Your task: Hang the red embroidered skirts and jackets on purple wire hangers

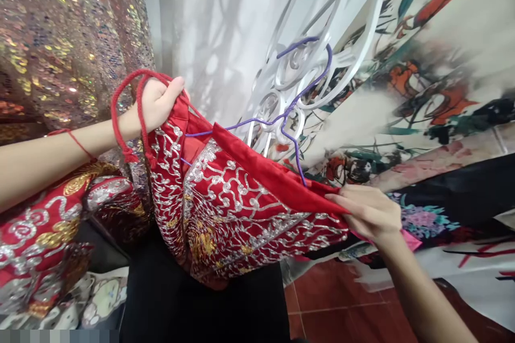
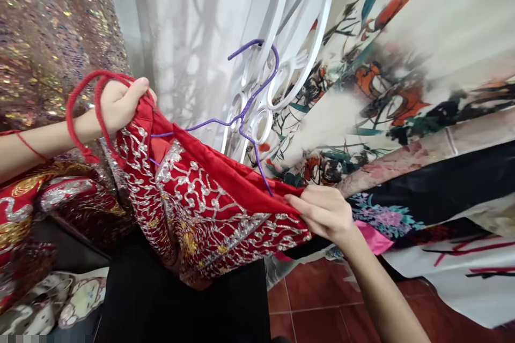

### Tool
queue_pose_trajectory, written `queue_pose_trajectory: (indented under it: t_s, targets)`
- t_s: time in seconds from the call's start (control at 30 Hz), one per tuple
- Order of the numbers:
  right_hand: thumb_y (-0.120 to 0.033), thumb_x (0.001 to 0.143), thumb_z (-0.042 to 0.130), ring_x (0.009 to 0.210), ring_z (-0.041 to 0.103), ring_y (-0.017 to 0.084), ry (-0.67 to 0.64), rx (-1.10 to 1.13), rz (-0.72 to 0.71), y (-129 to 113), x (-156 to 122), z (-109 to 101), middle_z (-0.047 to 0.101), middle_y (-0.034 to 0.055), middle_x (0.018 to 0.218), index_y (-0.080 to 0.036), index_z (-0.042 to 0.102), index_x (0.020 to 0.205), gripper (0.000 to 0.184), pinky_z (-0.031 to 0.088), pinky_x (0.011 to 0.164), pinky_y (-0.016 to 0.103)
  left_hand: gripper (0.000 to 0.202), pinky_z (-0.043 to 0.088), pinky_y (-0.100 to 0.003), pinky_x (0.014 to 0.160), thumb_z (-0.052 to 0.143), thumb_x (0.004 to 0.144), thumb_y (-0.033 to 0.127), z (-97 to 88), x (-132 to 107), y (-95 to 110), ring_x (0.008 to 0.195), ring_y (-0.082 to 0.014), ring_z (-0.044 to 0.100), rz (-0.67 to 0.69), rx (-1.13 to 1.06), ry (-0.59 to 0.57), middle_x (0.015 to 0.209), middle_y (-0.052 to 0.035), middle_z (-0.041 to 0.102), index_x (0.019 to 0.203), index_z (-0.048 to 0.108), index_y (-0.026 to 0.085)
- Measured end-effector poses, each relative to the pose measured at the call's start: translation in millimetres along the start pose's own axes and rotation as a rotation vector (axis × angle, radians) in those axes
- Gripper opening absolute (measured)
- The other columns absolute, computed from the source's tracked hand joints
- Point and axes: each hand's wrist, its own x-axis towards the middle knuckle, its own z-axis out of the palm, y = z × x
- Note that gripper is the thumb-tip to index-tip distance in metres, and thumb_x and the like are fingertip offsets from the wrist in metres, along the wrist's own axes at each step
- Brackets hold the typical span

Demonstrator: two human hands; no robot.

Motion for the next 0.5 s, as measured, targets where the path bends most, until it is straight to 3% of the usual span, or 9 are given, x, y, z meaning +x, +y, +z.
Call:
queue_pose_trajectory:
  t_s: [0.1, 0.23, 0.37, 0.5]
  targets:
    - [-0.002, 0.090, 0.052, 0.043, 0.044, 0.011, -0.076, -0.144, 0.004, -0.7, 4.4, -0.3, 0.051, -0.0056, 0.053, -0.021, 0.065, 0.112, 0.032, 0.037, 0.046, 0.026, 0.058, 0.038, -0.033, 0.067, 0.051, 0.083, 0.075, 3.8, -0.1, 5.1, 0.062, -0.0134, 0.047, 0.001, 0.060, 0.125, 0.057, 0.0027, 0.062, 0.059, 0.062, 0.024]
    - [-0.007, 0.092, 0.054, 0.042, 0.043, 0.010, -0.129, -0.394, 0.012, 13.9, 3.3, -0.4, 0.056, -0.0041, 0.054, -0.019, 0.068, 0.107, 0.023, 0.036, 0.046, 0.026, 0.054, 0.043, -0.033, 0.070, 0.051, 0.086, 0.071, 7.4, -2.1, 8.3, 0.060, -0.0122, 0.050, -0.045, -0.055, 0.023, 0.058, 0.0035, 0.065, 0.066, 0.068, 0.024]
    - [-0.014, 0.092, 0.060, 0.044, 0.052, 0.011, 0.001, -0.657, 0.227, 15.3, -3.5, 13.1, 0.064, -0.0012, 0.056, -0.019, 0.072, 0.098, 0.014, 0.039, 0.048, 0.025, 0.052, 0.049, -0.033, 0.075, 0.045, 0.094, 0.066, 10.6, -5.8, 5.9, 0.069, -0.0144, 0.061, 0.089, -0.053, -0.080, 0.076, -0.0001, 0.074, 0.084, 0.072, 0.022]
    - [-0.018, 0.092, 0.064, 0.045, 0.052, 0.011, 0.175, -0.893, 0.337, 1.4, -11.6, 33.3, 0.064, -0.0003, 0.056, -0.016, 0.071, 0.095, 0.008, 0.040, 0.053, 0.025, 0.059, 0.054, -0.031, 0.072, 0.035, 0.098, 0.065, 10.7, -9.3, 3.3, 0.077, -0.0179, 0.069, 0.337, 0.099, -0.176, 0.087, -0.0077, 0.075, 0.105, 0.069, 0.017]
